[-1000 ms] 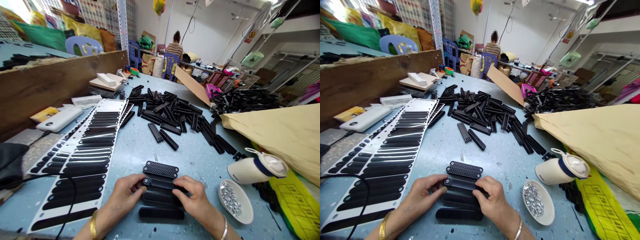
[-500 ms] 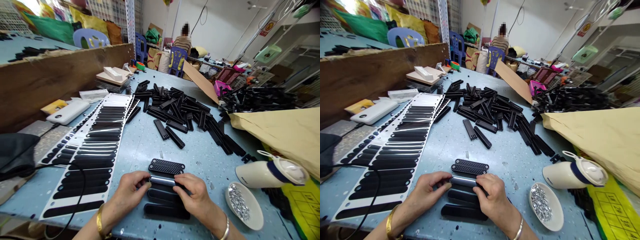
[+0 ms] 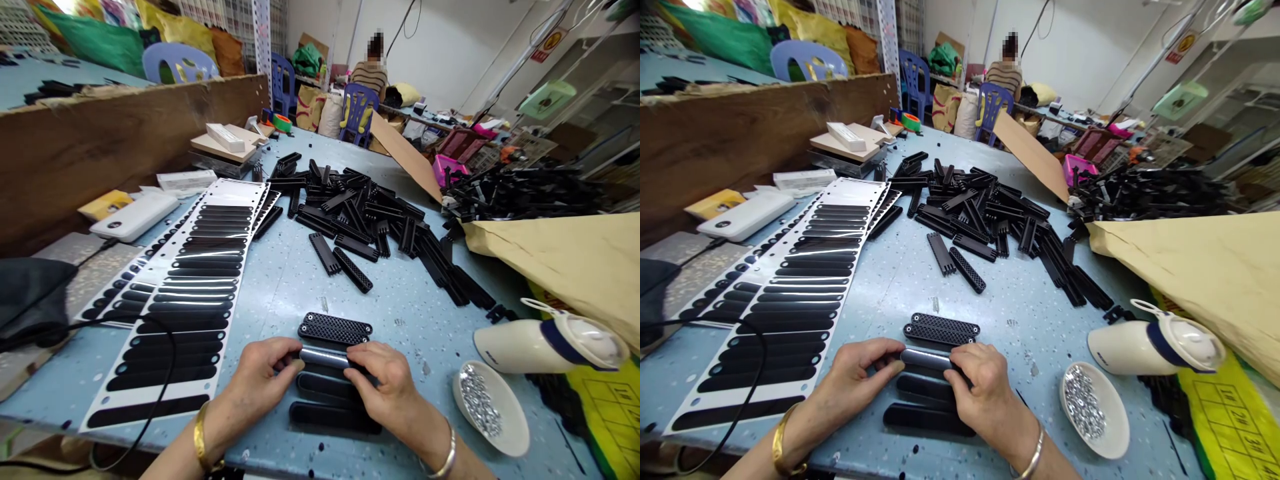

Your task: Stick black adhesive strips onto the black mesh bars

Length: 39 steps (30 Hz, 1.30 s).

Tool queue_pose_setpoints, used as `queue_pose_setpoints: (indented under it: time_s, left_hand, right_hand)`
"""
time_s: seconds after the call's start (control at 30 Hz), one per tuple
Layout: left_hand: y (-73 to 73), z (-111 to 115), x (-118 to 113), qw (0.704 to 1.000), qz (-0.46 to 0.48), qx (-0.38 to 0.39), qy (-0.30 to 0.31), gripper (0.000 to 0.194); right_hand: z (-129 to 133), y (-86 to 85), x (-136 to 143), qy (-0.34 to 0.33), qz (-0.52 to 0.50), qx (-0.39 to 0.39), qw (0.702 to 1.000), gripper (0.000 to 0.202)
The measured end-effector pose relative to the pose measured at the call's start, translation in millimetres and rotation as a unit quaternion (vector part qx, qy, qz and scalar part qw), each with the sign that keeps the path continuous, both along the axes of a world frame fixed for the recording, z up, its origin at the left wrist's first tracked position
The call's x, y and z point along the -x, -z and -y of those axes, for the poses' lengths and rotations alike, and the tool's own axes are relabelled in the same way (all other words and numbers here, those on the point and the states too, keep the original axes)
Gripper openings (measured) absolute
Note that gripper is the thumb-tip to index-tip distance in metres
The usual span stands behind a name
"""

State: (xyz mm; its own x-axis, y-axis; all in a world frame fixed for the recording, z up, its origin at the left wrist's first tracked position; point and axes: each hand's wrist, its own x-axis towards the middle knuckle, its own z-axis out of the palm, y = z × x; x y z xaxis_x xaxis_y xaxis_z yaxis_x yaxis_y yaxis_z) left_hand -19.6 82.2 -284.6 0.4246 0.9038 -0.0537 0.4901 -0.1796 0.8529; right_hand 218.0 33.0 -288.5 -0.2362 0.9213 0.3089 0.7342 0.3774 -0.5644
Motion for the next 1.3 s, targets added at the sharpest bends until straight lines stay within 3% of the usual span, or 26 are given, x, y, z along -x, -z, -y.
queue_pose_setpoints:
  time_s: [0.73, 0.97, 1.3]
  left_hand:
    - [8.1, -3, 2, 0.993, 0.016, -0.118, -0.004, 0.016]
    - [9.8, -5, 4, 0.981, 0.048, -0.178, 0.055, 0.017]
    - [13.1, -6, 6, 0.977, 0.033, -0.204, 0.059, 0.017]
  right_hand:
    - [0, 1.1, 2, 0.033, -0.102, 0.037, 0.994, 0.017]
    - [0, -0.5, 2, 0.033, -0.111, 0.039, 0.993, 0.019]
    - [2, -0.7, -1, 0.03, -0.147, 0.06, 0.987, 0.022]
